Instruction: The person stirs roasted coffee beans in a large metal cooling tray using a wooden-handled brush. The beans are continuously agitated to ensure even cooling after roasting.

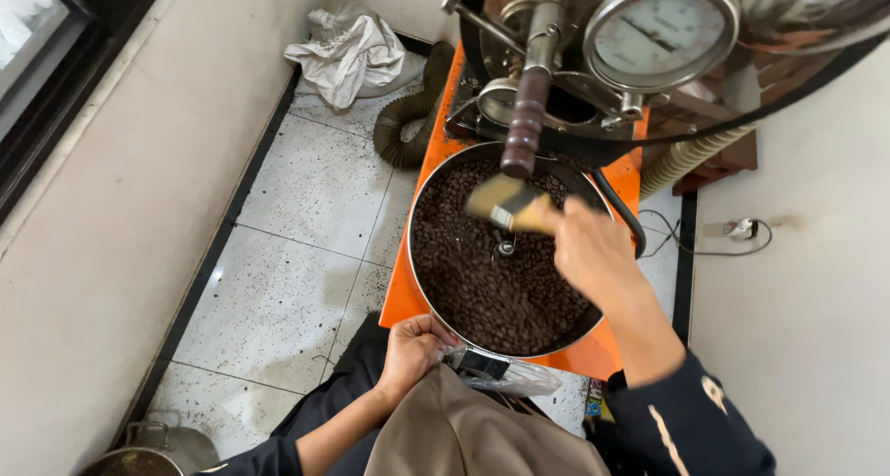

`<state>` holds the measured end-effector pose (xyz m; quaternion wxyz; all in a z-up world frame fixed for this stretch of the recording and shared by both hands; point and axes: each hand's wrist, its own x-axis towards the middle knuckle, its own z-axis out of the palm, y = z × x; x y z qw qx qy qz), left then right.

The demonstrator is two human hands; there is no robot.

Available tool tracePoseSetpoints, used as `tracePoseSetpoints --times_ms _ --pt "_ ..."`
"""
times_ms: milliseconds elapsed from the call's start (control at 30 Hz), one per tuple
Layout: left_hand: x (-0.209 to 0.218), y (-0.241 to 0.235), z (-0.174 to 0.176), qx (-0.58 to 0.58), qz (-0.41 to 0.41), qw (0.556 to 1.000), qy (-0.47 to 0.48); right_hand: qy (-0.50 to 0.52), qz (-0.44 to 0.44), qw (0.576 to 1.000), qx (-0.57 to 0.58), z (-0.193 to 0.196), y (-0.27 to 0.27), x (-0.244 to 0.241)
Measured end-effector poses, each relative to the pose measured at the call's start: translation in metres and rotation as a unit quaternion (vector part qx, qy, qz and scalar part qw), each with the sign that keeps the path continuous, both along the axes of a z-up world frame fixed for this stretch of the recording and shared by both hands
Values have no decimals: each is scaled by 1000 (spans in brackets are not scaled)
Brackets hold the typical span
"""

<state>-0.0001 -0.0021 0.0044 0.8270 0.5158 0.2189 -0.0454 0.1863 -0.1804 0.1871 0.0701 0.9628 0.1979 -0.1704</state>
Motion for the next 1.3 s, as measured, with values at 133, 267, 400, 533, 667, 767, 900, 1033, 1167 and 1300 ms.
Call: tracePoseSetpoints --times_ms 133,267,400,533,667,767,900,1033,1167,1300 --pt "-2 0 -1 -33 7 999 7 -107 11 994 -25 -34 -24 20" --pt "-4 -2 -3 -57 11 998 12 -65 -21 998 -7 -35 -49 -1" --pt "-3 -4 -12 -96 27 995 25 3 -72 995 -66 -26 -64 -37" --pt "-2 -5 -11 -105 36 994 15 27 -65 995 -78 -23 -74 -66" --pt "-3 -5 -12 -69 30 997 0 86 -82 990 -73 13 -46 -97" --pt "-2 -7 -17 -100 37 994 3 95 -45 992 -69 9 -43 -105" --pt "-3 -7 -23 -102 43 994 0 143 -42 989 0 11 -37 -108" --pt "-3 -5 25 -107 46 993 -5 209 -42 976 42 2 -31 -101" --pt "-5 -4 14 -119 44 992 -4 267 -79 959 60 21 -14 -97" --pt "-3 -5 9 -122 50 991 2 239 -69 966 75 47 0 -89"
